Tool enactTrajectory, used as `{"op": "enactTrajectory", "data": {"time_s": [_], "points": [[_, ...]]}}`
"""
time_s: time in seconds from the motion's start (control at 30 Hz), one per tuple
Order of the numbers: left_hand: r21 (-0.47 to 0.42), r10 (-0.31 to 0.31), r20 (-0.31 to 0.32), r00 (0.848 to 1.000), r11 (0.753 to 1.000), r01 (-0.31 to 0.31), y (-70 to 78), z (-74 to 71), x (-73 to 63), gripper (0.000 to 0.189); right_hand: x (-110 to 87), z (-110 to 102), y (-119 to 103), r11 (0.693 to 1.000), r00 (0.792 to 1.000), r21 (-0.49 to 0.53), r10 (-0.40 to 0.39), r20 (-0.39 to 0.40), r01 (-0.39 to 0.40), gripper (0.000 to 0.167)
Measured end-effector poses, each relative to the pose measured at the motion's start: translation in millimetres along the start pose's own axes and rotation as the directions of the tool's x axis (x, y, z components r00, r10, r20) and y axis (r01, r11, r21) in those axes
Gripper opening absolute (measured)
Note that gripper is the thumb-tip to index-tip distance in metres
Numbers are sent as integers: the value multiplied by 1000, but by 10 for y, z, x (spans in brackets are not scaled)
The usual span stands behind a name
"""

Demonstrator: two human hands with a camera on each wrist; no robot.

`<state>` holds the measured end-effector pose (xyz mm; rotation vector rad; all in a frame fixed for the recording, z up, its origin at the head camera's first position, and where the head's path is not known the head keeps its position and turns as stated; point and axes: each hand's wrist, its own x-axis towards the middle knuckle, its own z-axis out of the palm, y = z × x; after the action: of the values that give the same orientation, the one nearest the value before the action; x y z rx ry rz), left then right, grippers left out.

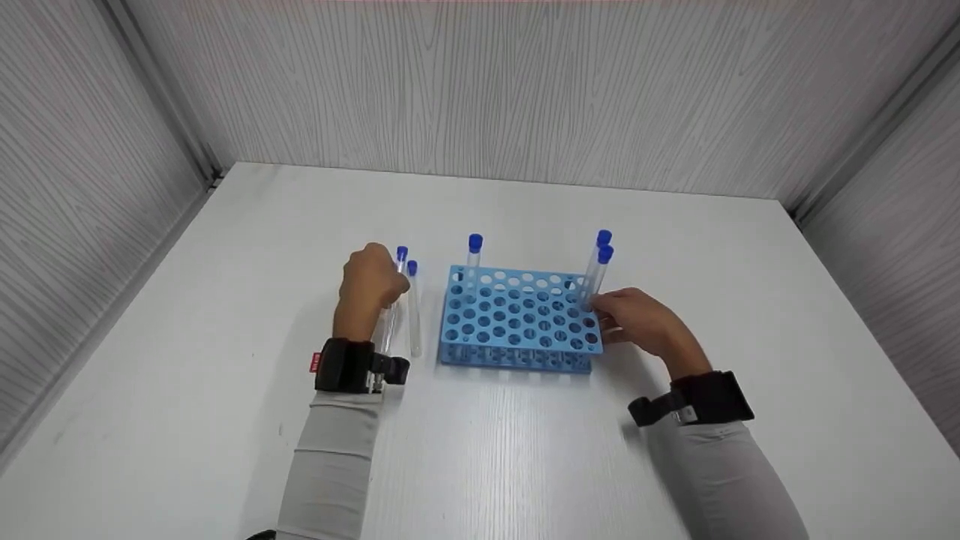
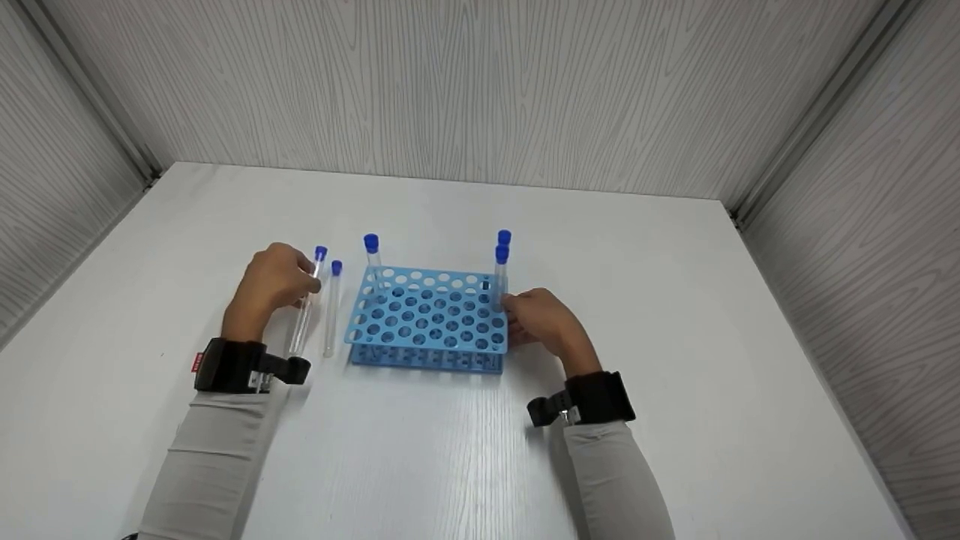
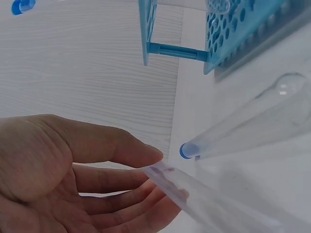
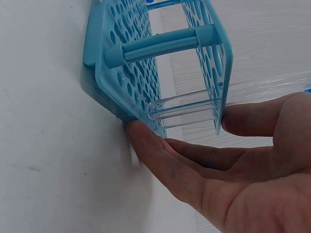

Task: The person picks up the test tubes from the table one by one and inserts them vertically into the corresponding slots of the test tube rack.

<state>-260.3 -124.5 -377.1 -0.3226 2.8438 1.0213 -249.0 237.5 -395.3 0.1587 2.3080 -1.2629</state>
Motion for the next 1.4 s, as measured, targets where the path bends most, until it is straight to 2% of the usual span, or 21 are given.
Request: {"op": "enactTrajectory", "data": {"time_s": [0.2,0.67,1.03,1.2,1.4], "points": [[2,45,-11,999,999,-45,56,-33,-30,10,7,-3,11,999,1000,26,-19,5,19,46],[-12,115,-38,993,993,-116,93,-74,-94,22,14,-1,16,999,1000,24,-25,7,24,49],[-31,108,-4,994,994,-108,149,-103,-113,35,5,4,9,999,1000,28,-17,0,17,47],[-38,138,-5,990,990,-138,160,-109,-127,36,8,9,10,1000,1000,15,-10,-3,10,48],[-44,187,-43,982,981,-188,169,-116,-152,34,9,9,3,1000,1000,10,-5,2,5,49]]}}
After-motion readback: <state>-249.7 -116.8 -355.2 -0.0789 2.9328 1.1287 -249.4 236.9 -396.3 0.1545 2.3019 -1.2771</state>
